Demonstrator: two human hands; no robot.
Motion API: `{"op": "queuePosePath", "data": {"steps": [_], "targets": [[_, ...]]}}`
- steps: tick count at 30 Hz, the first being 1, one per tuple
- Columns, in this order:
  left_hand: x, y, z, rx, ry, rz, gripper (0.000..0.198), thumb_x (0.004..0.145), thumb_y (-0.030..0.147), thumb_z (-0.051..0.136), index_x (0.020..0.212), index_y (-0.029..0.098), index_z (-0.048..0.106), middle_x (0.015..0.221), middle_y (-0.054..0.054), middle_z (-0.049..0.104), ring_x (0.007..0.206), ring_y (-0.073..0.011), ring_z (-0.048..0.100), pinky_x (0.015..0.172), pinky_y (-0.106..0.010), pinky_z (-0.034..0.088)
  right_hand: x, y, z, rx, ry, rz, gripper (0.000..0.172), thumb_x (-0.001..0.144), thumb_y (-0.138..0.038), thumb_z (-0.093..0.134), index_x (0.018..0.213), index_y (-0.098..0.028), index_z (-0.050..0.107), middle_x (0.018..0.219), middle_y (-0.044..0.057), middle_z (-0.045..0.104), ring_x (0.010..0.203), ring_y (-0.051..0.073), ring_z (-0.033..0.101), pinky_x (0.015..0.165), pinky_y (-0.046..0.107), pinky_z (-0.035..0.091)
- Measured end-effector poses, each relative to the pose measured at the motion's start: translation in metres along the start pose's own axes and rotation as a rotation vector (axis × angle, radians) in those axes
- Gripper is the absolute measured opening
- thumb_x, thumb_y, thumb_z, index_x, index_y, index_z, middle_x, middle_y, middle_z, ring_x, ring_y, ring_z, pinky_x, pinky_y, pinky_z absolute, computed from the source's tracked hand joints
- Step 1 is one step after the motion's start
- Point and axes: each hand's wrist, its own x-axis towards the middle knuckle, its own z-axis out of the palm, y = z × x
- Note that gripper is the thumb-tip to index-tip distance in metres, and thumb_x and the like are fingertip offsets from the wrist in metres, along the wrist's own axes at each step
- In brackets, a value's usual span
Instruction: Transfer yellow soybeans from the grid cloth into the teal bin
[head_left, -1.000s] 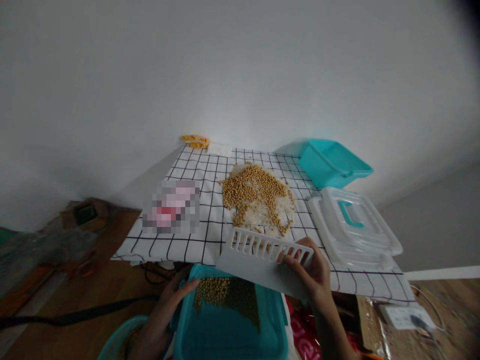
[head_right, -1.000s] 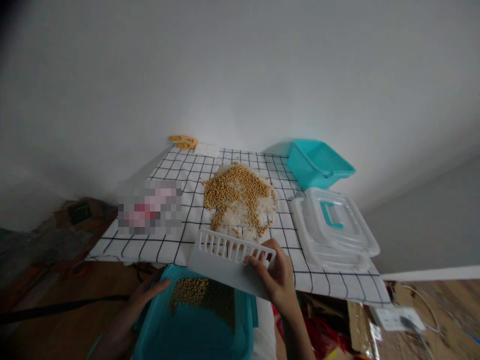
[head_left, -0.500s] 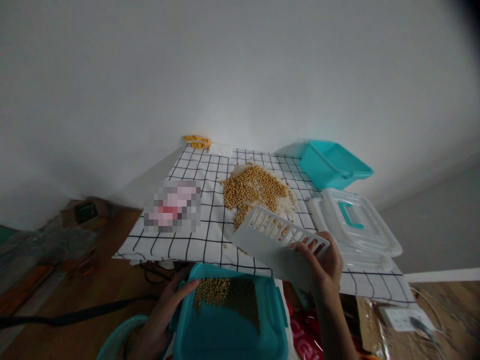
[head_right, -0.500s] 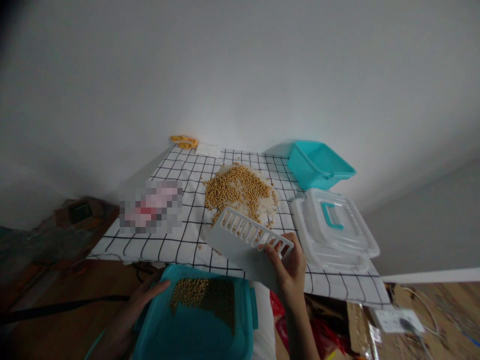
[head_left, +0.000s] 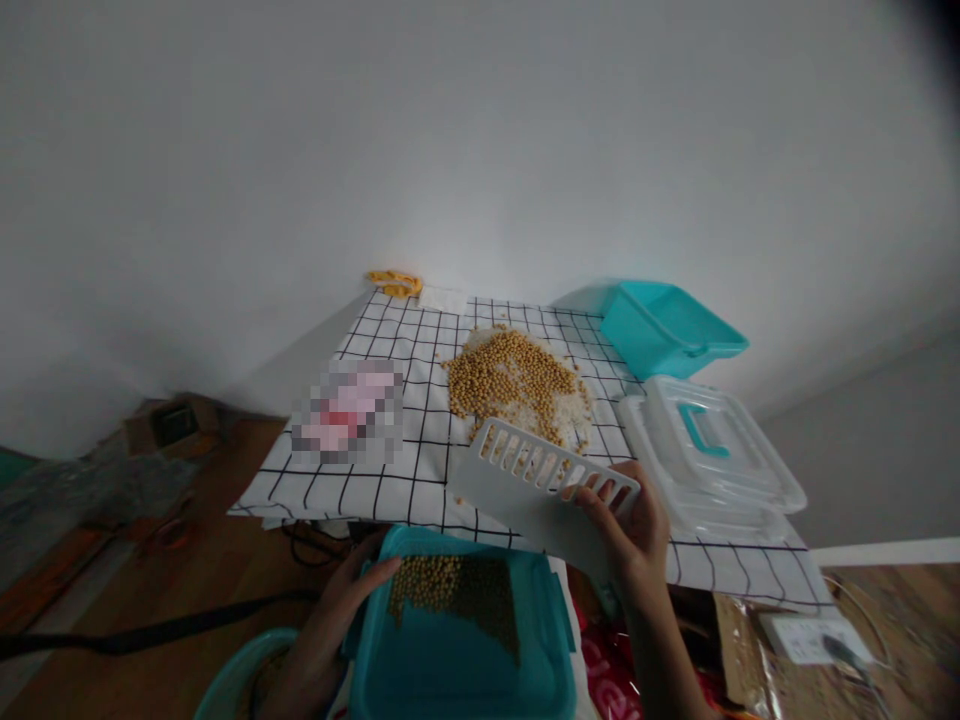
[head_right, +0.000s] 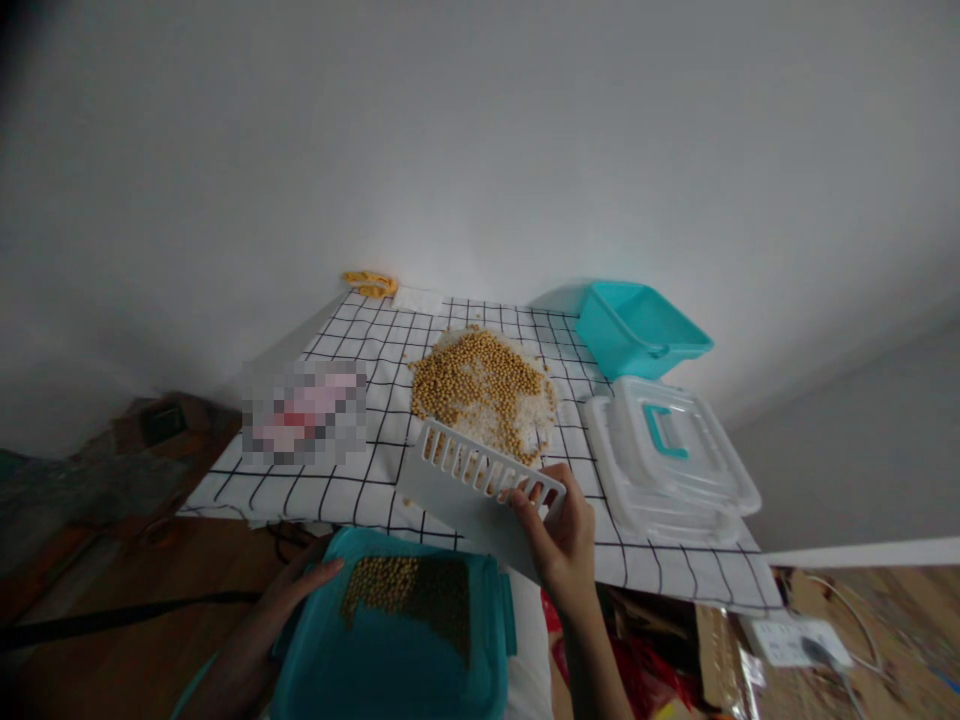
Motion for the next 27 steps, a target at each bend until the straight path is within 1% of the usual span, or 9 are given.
{"op": "queuePosePath", "data": {"steps": [4, 6, 9, 13, 15, 18, 23, 25, 27], "targets": [[0.002, -0.001, 0.000, 0.006, 0.007, -0.014, 0.055, 0.054, 0.047, 0.100, 0.102, 0.028, 0.080, 0.099, -0.007, 0.092, 0.110, -0.0406, 0.082, 0.079, -0.039, 0.067, -0.005, -0.003, 0.001, 0.069, 0.049, 0.073, 0.017, 0.090, -0.030, 0.076, 0.079, -0.025, 0.065, 0.071, -0.004, 0.057, 0.061, 0.014, 0.052, 0.058, 0.027, 0.036], [0.003, -0.001, 0.000, 0.008, 0.003, -0.011, 0.053, 0.053, 0.047, 0.100, 0.099, 0.030, 0.080, 0.102, -0.007, 0.092, 0.114, -0.0402, 0.080, 0.082, -0.038, 0.067, -0.007, -0.003, 0.000, 0.116, 0.047, 0.091, 0.018, 0.087, -0.030, 0.078, 0.078, -0.024, 0.064, 0.070, -0.005, 0.056, 0.060, 0.013, 0.050, 0.056, 0.027, 0.034], [0.004, -0.002, 0.000, 0.015, -0.015, -0.007, 0.050, 0.058, 0.047, 0.098, 0.101, 0.030, 0.080, 0.105, -0.007, 0.091, 0.117, -0.0391, 0.080, 0.085, -0.038, 0.067, -0.006, -0.003, -0.005, 0.160, 0.076, 0.111, 0.022, 0.082, -0.032, 0.082, 0.076, -0.024, 0.062, 0.067, -0.006, 0.055, 0.057, 0.013, 0.049, 0.054, 0.027, 0.032], [0.005, -0.003, 0.000, 0.013, -0.013, -0.024, 0.048, 0.066, 0.043, 0.095, 0.109, 0.028, 0.078, 0.102, -0.008, 0.092, 0.111, -0.0401, 0.082, 0.083, -0.042, 0.068, -0.001, -0.002, -0.018, 0.137, 0.211, 0.171, 0.025, 0.083, -0.034, 0.082, 0.077, -0.024, 0.060, 0.070, -0.004, 0.062, 0.060, 0.015, 0.053, 0.058, 0.028, 0.036], [0.004, -0.003, 0.001, 0.008, -0.013, -0.023, 0.044, 0.068, 0.041, 0.094, 0.108, 0.030, 0.079, 0.106, -0.008, 0.091, 0.116, -0.0403, 0.080, 0.090, -0.044, 0.067, 0.000, 0.000, -0.026, 0.092, 0.237, 0.179, 0.025, 0.084, -0.036, 0.082, 0.077, -0.024, 0.061, 0.071, -0.003, 0.064, 0.061, 0.015, 0.053, 0.060, 0.028, 0.037], [0.002, -0.002, 0.004, 0.000, -0.030, -0.025, 0.037, 0.067, 0.044, 0.095, 0.098, 0.032, 0.081, 0.114, -0.009, 0.090, 0.126, -0.0432, 0.076, 0.103, -0.050, 0.063, -0.003, 0.005, -0.037, 0.054, 0.230, 0.205, 0.024, 0.084, -0.038, 0.082, 0.078, -0.024, 0.063, 0.070, -0.003, 0.064, 0.060, 0.015, 0.051, 0.060, 0.028, 0.036], [0.000, 0.000, 0.012, 0.007, 0.005, -0.017, 0.051, 0.053, 0.048, 0.101, 0.097, 0.029, 0.083, 0.108, -0.013, 0.091, 0.123, -0.0525, 0.074, 0.106, -0.064, 0.059, -0.009, 0.008, -0.043, 0.051, 0.206, 0.241, 0.024, 0.083, -0.039, 0.082, 0.076, -0.023, 0.065, 0.070, -0.002, 0.064, 0.060, 0.016, 0.053, 0.060, 0.029, 0.036], [0.000, -0.001, 0.013, 0.008, 0.002, -0.010, 0.053, 0.052, 0.050, 0.101, 0.098, 0.029, 0.084, 0.110, -0.013, 0.090, 0.124, -0.0523, 0.074, 0.107, -0.064, 0.059, -0.010, 0.007, -0.041, 0.066, 0.208, 0.241, 0.023, 0.084, -0.039, 0.082, 0.076, -0.024, 0.066, 0.069, -0.002, 0.064, 0.060, 0.015, 0.052, 0.059, 0.028, 0.036], [0.000, -0.003, 0.013, 0.017, -0.012, 0.011, 0.052, 0.055, 0.051, 0.100, 0.099, 0.029, 0.084, 0.116, -0.012, 0.090, 0.129, -0.0497, 0.072, 0.109, -0.059, 0.059, -0.010, 0.005, -0.038, 0.081, 0.210, 0.247, 0.024, 0.084, -0.039, 0.082, 0.076, -0.024, 0.065, 0.068, -0.003, 0.063, 0.060, 0.015, 0.051, 0.059, 0.027, 0.035]]}}
